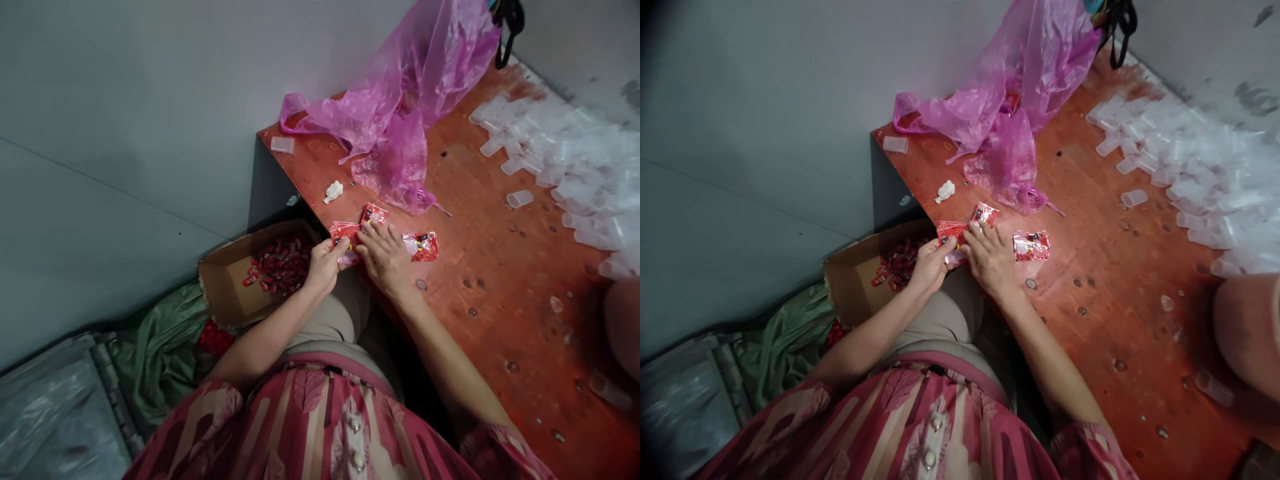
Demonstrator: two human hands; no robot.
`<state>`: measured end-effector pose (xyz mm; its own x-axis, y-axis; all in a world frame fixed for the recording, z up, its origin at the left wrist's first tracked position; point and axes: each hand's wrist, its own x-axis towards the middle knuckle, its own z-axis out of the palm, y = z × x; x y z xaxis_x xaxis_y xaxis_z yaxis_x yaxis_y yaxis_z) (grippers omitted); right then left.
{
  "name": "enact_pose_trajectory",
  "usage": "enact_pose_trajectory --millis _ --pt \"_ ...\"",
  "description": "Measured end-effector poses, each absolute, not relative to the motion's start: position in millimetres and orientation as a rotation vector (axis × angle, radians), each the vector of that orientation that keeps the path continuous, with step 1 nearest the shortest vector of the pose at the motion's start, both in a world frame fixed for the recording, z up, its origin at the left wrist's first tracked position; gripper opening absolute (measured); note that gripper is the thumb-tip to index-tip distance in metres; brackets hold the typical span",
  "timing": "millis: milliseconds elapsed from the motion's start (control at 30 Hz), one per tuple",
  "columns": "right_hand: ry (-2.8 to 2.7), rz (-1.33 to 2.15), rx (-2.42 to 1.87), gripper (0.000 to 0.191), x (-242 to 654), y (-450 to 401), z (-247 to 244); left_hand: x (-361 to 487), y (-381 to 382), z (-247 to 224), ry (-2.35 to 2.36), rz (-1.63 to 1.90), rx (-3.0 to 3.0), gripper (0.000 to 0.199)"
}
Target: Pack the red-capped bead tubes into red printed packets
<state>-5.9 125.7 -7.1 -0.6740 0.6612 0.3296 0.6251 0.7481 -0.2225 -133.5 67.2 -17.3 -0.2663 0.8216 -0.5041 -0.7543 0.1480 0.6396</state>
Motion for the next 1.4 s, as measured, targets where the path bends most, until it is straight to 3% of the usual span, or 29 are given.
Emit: enact_pose_trajectory --millis 233,533,867,1000,1400 --pt "-2.496 0.023 -1.351 0.037 -3.9 166.8 -28.4 -134.7 67.9 -21.6 1.118 1.512 0.057 0.042" --pt "-2.452 -0.071 -1.192 0.028 -3.4 163.5 -33.7 -137.1 66.2 -18.6 1.137 1.513 0.059 0.044" --pt "-2.455 -0.018 -1.259 0.039 -1.3 156.8 -36.4 -138.6 65.4 -23.6 1.121 1.525 0.043 0.046" --pt "-2.472 -0.031 -1.229 0.034 -3.2 157.0 -40.8 -138.5 65.3 -24.6 1.105 1.529 0.021 0.047" --pt "-2.594 0.159 -0.956 0.034 -9.5 121.9 -8.6 -137.7 64.5 -18.5 1.014 1.492 0.087 0.047"
